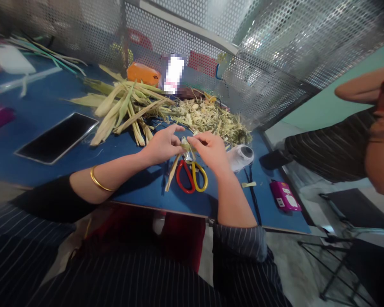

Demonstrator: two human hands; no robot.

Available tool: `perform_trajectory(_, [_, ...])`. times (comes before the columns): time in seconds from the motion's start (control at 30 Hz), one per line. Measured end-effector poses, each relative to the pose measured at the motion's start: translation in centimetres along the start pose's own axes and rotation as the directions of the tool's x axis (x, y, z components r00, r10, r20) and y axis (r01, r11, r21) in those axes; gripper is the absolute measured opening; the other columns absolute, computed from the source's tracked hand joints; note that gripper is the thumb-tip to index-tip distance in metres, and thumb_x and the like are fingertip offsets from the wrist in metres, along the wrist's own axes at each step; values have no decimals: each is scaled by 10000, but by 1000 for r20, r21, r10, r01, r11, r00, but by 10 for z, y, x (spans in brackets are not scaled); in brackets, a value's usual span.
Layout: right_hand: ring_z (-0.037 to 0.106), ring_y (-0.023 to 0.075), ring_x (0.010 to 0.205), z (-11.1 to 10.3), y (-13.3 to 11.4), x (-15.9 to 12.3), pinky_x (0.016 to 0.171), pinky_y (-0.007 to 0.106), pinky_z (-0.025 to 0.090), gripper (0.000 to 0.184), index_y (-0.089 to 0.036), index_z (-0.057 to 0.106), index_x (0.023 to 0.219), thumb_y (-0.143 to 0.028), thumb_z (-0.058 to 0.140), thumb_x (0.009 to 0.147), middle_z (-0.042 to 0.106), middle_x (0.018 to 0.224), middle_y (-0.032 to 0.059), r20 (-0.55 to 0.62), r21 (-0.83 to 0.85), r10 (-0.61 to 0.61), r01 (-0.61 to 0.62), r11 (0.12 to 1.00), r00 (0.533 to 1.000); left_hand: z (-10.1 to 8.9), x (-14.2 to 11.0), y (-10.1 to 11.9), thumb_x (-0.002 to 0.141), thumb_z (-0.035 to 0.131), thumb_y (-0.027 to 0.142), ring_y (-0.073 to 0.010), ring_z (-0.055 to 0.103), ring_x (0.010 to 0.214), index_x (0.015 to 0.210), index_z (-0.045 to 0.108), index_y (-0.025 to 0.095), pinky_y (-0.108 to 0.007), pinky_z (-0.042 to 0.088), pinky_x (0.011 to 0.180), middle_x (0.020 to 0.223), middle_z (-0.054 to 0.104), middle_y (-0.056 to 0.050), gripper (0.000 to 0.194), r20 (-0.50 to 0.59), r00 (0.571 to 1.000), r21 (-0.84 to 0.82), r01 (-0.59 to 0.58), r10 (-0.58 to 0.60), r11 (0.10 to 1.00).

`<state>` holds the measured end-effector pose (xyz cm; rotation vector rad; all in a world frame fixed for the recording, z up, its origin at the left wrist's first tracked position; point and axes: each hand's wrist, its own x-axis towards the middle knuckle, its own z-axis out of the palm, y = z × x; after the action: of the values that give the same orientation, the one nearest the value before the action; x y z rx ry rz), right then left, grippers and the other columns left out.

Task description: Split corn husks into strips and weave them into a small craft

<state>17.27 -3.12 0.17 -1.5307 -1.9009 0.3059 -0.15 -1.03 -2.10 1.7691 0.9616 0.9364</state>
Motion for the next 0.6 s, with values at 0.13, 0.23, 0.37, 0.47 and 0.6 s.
perform_trajectory(0.13, [434, 100, 583, 0, 0, 2, 566, 252, 324, 193, -163, 643, 653, -325, 642, 759, 534, 602, -26, 194, 249, 27, -76, 965, 981, 0, 0, -1, 663, 660, 175, -143, 600, 639, 1339, 451, 56, -239, 440, 635, 659, 672, 5, 717, 89, 996, 101, -36, 27, 994])
perform_trajectory(0.23, [409, 83, 538, 5, -2, 1, 538, 239, 321, 188, -174, 582, 658, -313, 607, 783, 490, 574, -46, 139, 374, 78, -125, 919, 987, -1, 0, 1, 661, 665, 195, -142, 589, 618, 1246, 568, 53, -241, 433, 615, 645, 679, -9, 610, 145, 989, 111, 8, -25, 994])
perform_trajectory(0.37, [455, 73, 442, 11, -3, 1, 497, 228, 341, 229, -201, 494, 692, -357, 525, 857, 467, 535, -67, 69, 534, 152, -165, 829, 986, -1, -2, 3, 666, 629, 187, -118, 566, 579, 832, 738, 109, -222, 420, 582, 625, 671, -12, 214, 351, 935, 8, 57, -57, 998])
perform_trajectory(0.47, [552, 82, 486, 14, 0, 2, 528, 222, 377, 258, -203, 469, 718, -391, 473, 894, 503, 576, -54, -22, 593, 187, -138, 793, 982, 0, -3, 1, 675, 618, 195, -95, 514, 508, 619, 705, 143, -204, 374, 521, 532, 609, 7, 116, 453, 891, -50, 66, -37, 997])
perform_trajectory(0.6, [633, 109, 596, 15, 4, 6, 583, 234, 418, 307, -215, 420, 760, -466, 383, 932, 515, 636, -38, -179, 584, 198, -58, 810, 964, -2, -2, -4, 683, 650, 233, -86, 454, 456, 694, 748, 163, -205, 325, 475, 528, 598, 1, 121, 452, 892, -100, 78, -24, 992])
